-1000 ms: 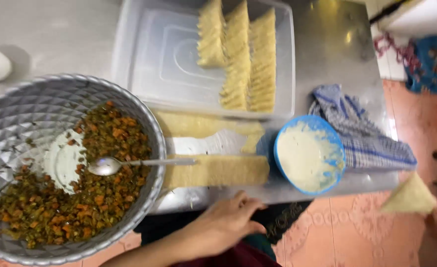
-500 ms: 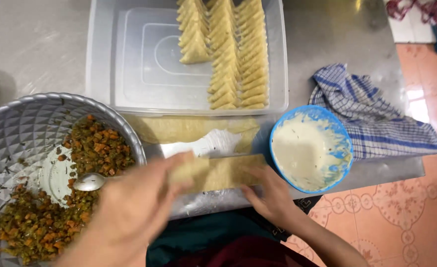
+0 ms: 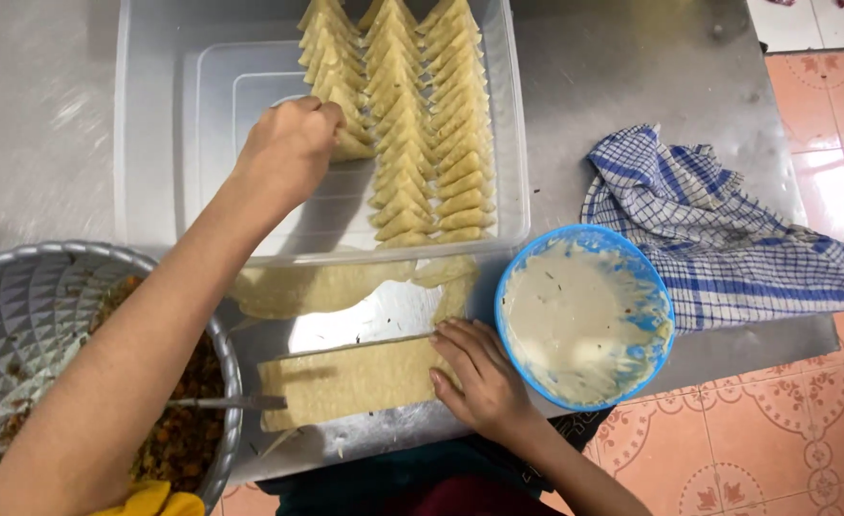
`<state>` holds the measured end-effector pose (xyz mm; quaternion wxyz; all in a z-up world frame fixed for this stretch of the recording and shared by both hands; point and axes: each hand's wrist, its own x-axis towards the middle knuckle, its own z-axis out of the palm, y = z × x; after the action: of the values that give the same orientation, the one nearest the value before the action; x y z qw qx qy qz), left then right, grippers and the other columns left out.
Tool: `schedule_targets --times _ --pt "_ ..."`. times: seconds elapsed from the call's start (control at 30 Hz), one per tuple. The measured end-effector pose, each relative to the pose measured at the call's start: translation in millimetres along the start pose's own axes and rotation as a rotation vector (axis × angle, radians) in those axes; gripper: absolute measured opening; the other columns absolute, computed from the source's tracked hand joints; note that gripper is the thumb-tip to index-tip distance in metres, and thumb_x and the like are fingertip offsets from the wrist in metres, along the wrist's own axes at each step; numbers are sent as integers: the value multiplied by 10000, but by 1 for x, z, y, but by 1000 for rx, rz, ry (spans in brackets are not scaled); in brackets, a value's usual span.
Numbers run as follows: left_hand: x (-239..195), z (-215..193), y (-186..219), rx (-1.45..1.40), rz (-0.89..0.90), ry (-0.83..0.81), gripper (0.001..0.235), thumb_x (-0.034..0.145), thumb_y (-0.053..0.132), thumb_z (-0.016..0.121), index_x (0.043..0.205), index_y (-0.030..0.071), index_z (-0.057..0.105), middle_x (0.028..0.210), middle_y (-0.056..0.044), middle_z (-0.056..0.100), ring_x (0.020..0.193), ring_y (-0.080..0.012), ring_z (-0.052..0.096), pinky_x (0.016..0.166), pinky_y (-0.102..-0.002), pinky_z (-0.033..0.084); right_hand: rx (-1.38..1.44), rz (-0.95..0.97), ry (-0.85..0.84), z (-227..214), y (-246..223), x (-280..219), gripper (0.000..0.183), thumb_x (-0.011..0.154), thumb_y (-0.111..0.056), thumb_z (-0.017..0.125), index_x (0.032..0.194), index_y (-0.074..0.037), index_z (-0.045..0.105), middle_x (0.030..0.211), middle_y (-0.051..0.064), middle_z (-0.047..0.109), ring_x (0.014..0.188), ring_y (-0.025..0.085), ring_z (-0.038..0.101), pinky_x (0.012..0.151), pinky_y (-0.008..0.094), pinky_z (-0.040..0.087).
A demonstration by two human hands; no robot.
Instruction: Filling and folding samosa pastry sheets into triangles and sealing them with paste
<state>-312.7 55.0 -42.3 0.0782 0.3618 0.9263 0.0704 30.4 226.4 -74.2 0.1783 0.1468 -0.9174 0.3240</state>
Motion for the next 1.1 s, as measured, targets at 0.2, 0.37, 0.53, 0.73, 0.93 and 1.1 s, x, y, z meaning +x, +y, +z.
schedule_targets --times 0.2,0.37,0.53,0.73,0.93,1.1 --pt "1 8 -12 -33 96 163 231 934 70 601 1108 65 752 880 -138 696 742 -416 649 587 -547 490 2 46 56 -1 -4 4 296 975 -144 659 1203 44 654 1271 220 638 1220 396 620 1084 536 501" --pt "1 19 -15 -119 117 251 165 960 74 624 1068 79 749 883 -103 707 788 -343 664 614 -514 509 -85 44 66 -2 -6 7 251 965 -148 658 1149 21 680 1204 192 673 1155 363 657 1061 526 511" --pt "-15 1 -3 -186 87 266 234 960 28 621 1180 28 698 784 -77 656 691 -333 633 580 -500 507 -191 -115 82 -11 -14 18 139 978 -56 637 1045 59 678 1062 236 662 1013 377 664 957 508 589" --pt "-78 -84 46 -157 239 329 220 999 67 724 1201 -13 693 938 -172 739 692 -317 699 630 -435 628 -88 -162 129 -18 -16 27 87 965 32 605 1027 83 638 1009 229 601 914 375 604 845 507 574" --pt "-241 -153 128 -181 376 186 220 905 84 707 1122 54 678 950 -85 735 752 -202 716 624 -337 620 -84 -127 -70 -8 9 0 313 915 122 458 1135 -6 640 1018 147 577 898 357 576 798 456 499" --pt "-316 -72 141 -263 486 153 193 1030 234 581 1137 150 718 1058 -19 727 892 -156 722 622 -328 537 -168 -112 -366 -50 -18 21 453 789 77 584 1226 -33 619 1078 134 589 932 356 595 824 434 495"
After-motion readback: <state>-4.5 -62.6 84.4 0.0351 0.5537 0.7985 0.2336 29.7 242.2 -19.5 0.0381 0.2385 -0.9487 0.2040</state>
